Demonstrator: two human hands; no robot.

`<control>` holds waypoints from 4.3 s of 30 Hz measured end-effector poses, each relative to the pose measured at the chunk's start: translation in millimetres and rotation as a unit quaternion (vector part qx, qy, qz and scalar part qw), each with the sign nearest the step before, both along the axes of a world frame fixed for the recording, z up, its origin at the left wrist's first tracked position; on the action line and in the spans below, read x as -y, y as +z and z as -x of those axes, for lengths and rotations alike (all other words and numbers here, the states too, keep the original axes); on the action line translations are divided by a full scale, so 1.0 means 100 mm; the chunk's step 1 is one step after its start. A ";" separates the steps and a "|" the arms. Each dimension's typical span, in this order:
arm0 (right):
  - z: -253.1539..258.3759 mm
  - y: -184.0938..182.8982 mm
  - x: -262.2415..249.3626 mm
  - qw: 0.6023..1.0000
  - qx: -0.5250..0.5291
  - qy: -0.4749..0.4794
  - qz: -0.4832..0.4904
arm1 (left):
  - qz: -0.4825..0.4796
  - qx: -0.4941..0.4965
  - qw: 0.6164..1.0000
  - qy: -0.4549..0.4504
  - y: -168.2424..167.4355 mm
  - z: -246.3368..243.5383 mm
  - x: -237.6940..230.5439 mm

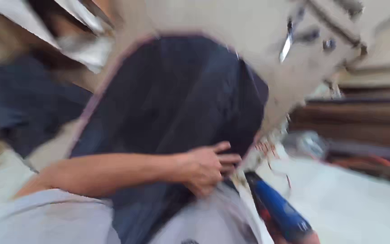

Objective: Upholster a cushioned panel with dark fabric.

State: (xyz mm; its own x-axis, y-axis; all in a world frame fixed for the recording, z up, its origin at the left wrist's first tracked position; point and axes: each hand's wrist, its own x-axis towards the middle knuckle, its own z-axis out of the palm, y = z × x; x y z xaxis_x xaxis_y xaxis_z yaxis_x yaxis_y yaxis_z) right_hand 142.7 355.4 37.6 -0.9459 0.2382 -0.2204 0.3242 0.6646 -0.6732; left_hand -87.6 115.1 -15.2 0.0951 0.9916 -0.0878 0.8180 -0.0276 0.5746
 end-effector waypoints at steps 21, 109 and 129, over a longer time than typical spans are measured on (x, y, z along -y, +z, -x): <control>0.09 -0.06 0.08 0.996 0.024 0.083 -0.023 | 0.001 -0.011 1.000 -0.026 -0.17 0.09 0.01; 1.20 -1.09 0.31 0.848 -0.324 0.418 -0.037 | -0.101 -0.302 0.641 0.698 -0.55 -1.82 -0.21; 1.05 -1.01 0.26 0.779 -0.337 0.503 -0.166 | -0.067 -0.298 0.761 0.573 -0.47 -1.81 -0.08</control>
